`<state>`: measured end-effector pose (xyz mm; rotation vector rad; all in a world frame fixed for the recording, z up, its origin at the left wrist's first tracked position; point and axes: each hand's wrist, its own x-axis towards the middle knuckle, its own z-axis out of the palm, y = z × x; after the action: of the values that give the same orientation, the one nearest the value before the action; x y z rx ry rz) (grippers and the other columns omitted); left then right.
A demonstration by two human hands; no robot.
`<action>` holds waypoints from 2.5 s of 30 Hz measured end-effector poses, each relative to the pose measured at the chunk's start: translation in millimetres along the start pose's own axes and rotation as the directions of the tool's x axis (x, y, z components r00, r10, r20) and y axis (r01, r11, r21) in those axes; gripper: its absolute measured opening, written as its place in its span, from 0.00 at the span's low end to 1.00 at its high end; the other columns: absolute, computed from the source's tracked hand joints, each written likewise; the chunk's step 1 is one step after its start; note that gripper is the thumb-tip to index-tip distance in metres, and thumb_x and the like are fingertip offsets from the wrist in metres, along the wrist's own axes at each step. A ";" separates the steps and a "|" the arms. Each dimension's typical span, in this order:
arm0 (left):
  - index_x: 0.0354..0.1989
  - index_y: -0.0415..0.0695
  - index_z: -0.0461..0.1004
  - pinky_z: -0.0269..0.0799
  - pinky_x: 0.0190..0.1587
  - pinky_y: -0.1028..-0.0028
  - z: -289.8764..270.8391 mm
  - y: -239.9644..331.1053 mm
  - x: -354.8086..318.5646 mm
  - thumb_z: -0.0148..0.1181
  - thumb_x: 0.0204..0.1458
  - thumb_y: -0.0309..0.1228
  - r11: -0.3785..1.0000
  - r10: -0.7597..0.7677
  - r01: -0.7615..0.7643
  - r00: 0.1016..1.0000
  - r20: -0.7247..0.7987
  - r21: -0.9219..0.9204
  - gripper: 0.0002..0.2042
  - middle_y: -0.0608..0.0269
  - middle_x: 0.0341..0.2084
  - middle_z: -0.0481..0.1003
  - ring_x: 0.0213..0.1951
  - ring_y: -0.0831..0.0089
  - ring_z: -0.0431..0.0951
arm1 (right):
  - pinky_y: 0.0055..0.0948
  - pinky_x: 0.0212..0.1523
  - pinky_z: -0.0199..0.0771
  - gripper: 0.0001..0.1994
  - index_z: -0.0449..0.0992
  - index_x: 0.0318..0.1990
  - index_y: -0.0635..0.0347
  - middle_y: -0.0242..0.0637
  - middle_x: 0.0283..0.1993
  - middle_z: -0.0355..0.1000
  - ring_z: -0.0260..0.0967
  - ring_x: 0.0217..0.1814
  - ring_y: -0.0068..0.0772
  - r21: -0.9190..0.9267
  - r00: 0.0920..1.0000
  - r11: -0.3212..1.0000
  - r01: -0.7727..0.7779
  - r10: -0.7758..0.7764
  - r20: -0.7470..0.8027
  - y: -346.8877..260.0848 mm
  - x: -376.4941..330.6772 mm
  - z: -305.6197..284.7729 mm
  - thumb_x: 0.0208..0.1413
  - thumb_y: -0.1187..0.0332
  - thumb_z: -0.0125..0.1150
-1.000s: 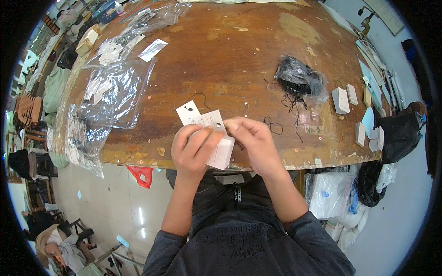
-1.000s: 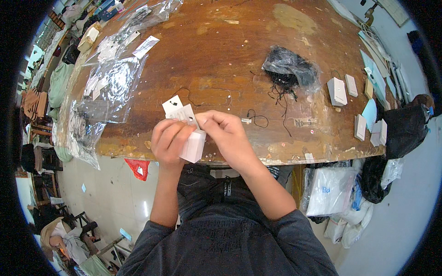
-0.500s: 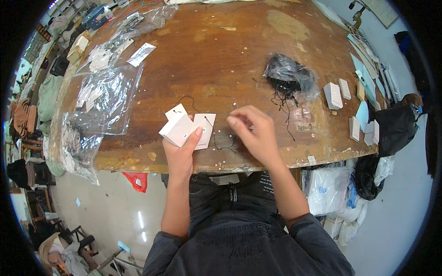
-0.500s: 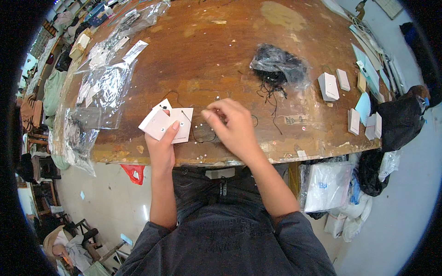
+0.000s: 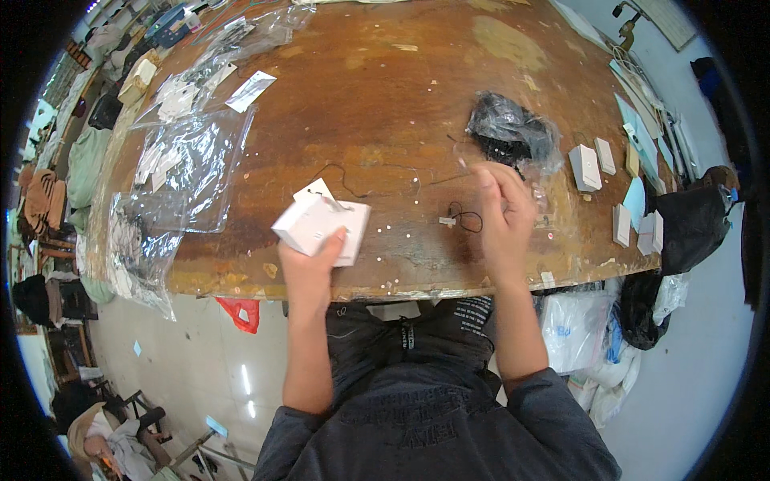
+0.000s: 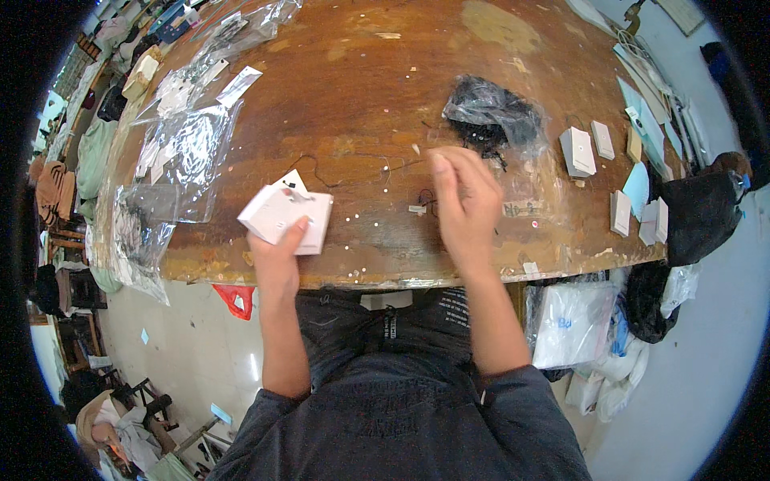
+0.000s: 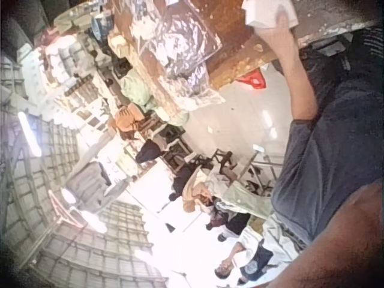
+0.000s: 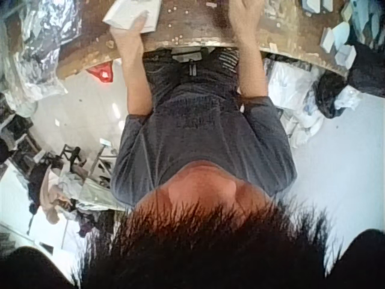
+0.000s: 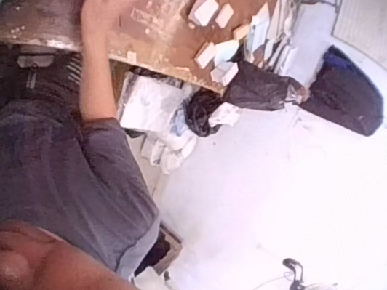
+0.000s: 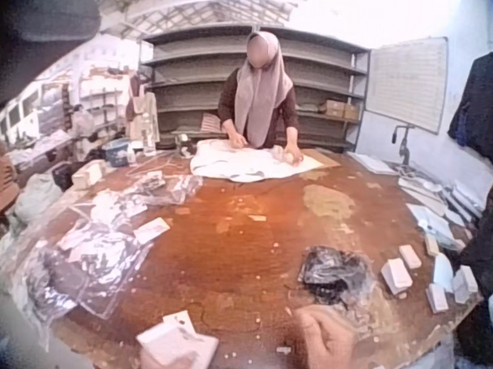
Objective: The person repeatedly picks small white rectangular tags and black cords from a table, threads the cords through holes in the tags, and stacks the assembled units. The person also briefly clears a plastic sheet from the table to access more materials.
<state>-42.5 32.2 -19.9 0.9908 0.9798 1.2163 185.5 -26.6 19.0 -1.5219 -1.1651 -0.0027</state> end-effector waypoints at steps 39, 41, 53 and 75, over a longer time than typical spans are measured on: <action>0.44 0.41 0.72 0.69 0.45 0.76 7.4 4.4 -23.6 0.68 0.41 0.22 0.993 -0.105 0.072 0.878 0.467 0.089 0.19 0.66 0.38 0.73 0.43 0.78 0.72 | 0.28 0.35 0.71 0.05 0.73 0.29 0.63 0.34 0.28 0.69 0.69 0.32 0.28 0.470 0.803 0.801 -0.370 0.021 0.595 -7.1 -0.5 -34.6 0.55 0.73 0.61; 0.48 0.41 0.70 0.69 0.44 0.76 9.3 2.5 -17.8 0.66 0.41 0.21 0.994 -0.055 0.010 0.901 0.430 0.107 0.22 0.65 0.39 0.72 0.40 0.78 0.71 | 0.27 0.35 0.69 0.09 0.69 0.25 0.61 0.32 0.27 0.66 0.67 0.32 0.27 0.734 0.891 0.511 -0.448 0.193 0.410 -2.3 -1.1 -34.7 0.56 0.74 0.59; 0.53 0.33 0.69 0.73 0.49 0.70 -10.9 13.8 -11.1 0.63 0.50 0.22 0.998 -0.041 0.055 0.961 0.273 -0.044 0.20 0.56 0.45 0.76 0.45 0.72 0.77 | 0.18 0.25 0.59 0.06 0.76 0.33 0.66 0.24 0.29 0.69 0.59 0.27 0.13 0.444 0.752 0.681 -0.582 0.244 0.613 -34.4 -49.0 52.0 0.53 0.74 0.66; 0.50 0.32 0.71 0.73 0.47 0.73 24.2 -3.7 -34.2 0.60 0.52 0.18 0.998 0.010 -0.015 0.997 0.076 0.061 0.16 0.58 0.43 0.76 0.44 0.73 0.76 | 0.20 0.26 0.68 0.03 0.71 0.35 0.67 0.35 0.28 0.73 0.70 0.27 0.19 0.293 0.922 0.939 -0.181 0.058 0.382 -46.6 -45.7 46.4 0.59 0.76 0.56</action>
<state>-21.4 -3.8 -14.7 1.0854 0.9572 1.1563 105.8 -28.6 11.8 -1.3268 -1.2883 0.5576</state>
